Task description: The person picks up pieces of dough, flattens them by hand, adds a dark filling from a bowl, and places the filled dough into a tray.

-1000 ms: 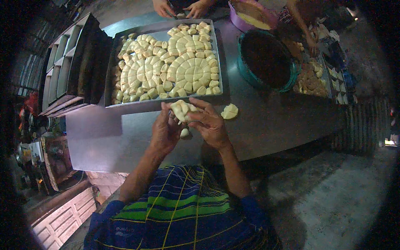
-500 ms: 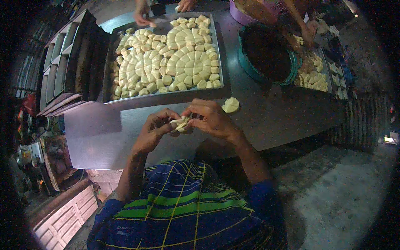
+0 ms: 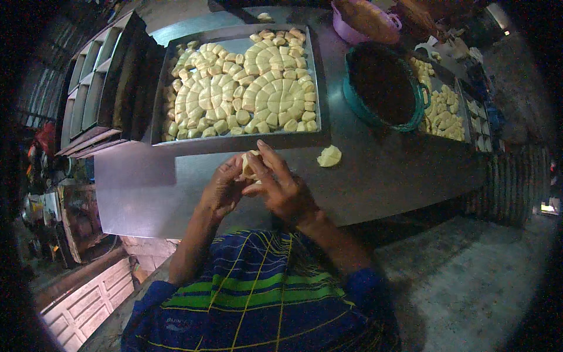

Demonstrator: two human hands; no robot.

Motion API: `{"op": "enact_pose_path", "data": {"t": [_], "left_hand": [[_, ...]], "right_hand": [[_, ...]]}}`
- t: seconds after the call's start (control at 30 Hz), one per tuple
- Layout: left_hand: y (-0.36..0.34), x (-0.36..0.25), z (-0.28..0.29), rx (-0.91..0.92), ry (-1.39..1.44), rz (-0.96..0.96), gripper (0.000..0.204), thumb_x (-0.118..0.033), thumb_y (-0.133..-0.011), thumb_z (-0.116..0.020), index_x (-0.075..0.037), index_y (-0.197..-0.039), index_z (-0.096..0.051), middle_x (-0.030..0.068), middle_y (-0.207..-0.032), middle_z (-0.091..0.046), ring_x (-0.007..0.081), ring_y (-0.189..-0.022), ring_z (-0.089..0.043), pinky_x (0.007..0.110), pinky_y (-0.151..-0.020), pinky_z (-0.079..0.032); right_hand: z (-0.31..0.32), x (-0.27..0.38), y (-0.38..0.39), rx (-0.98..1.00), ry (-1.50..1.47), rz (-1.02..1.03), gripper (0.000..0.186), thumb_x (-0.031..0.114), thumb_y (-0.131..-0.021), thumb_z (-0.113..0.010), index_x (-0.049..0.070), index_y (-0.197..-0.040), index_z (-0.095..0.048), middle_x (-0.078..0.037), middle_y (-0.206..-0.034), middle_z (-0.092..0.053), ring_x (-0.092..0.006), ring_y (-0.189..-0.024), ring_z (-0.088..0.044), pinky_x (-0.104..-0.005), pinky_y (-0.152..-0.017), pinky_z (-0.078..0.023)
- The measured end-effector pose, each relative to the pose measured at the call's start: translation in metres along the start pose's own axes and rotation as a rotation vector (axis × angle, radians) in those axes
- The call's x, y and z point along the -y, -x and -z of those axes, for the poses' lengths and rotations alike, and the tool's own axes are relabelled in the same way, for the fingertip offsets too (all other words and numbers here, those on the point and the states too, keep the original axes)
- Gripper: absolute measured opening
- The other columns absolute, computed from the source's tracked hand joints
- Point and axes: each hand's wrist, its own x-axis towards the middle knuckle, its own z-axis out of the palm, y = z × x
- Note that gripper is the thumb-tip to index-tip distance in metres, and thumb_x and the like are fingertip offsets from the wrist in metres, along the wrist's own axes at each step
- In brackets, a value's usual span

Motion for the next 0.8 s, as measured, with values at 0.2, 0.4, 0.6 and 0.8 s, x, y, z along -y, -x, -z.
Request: {"op": "enact_pose_path", "data": {"t": [0.2,0.4,0.6,0.8], "left_hand": [[0.004,-0.001,-0.019,-0.068,-0.05,-0.09,0.033,-0.025,-0.094,-0.067,-0.007,-0.121,-0.059,0.0046,-0.114,-0.064,0.0176,-0.102,-0.063,0.035,-0.089,-0.052],[0.008,-0.016,-0.022,0.005,-0.185,-0.117,0.032,-0.018,-0.093,-0.068,-0.005,-0.121,-0.059,0.0081,-0.117,-0.063,0.0181,-0.107,-0.061,0.035,-0.094,-0.05],[0.0,-0.006,-0.029,-0.145,-0.33,-0.23,0.034,-0.021,-0.093,-0.069,-0.005,-0.121,-0.06,0.0077,-0.108,-0.066,0.0183,-0.096,-0.064,0.033,-0.084,-0.052],[0.007,-0.001,-0.029,-0.249,-0.119,-0.076,0.032,-0.026,-0.094,-0.069,-0.005,-0.117,-0.063,0.0038,-0.097,-0.067,0.0143,-0.084,-0.065,0.027,-0.064,-0.052]], "right_hand": [[-0.018,0.006,0.01,-0.24,0.263,0.049,0.037,0.012,-0.082,-0.078,0.002,-0.116,-0.067,-0.015,-0.109,-0.067,-0.0272,-0.099,-0.068,-0.0346,-0.083,-0.057],[-0.009,-0.001,0.0,-0.203,-0.521,-0.505,0.021,0.009,-0.086,-0.076,0.001,-0.105,-0.071,-0.009,-0.091,-0.07,-0.0178,-0.094,-0.068,-0.0293,-0.077,-0.056],[-0.007,-0.007,0.001,-0.127,-0.58,-0.62,0.018,0.007,-0.085,-0.076,0.001,-0.102,-0.072,-0.009,-0.091,-0.071,-0.0195,-0.084,-0.069,-0.0299,-0.077,-0.056],[-0.002,-0.005,0.013,0.005,-0.121,-0.056,0.036,0.006,-0.076,-0.078,0.005,-0.111,-0.07,-0.007,-0.104,-0.069,-0.0294,-0.096,-0.065,-0.0341,-0.082,-0.055]]}}
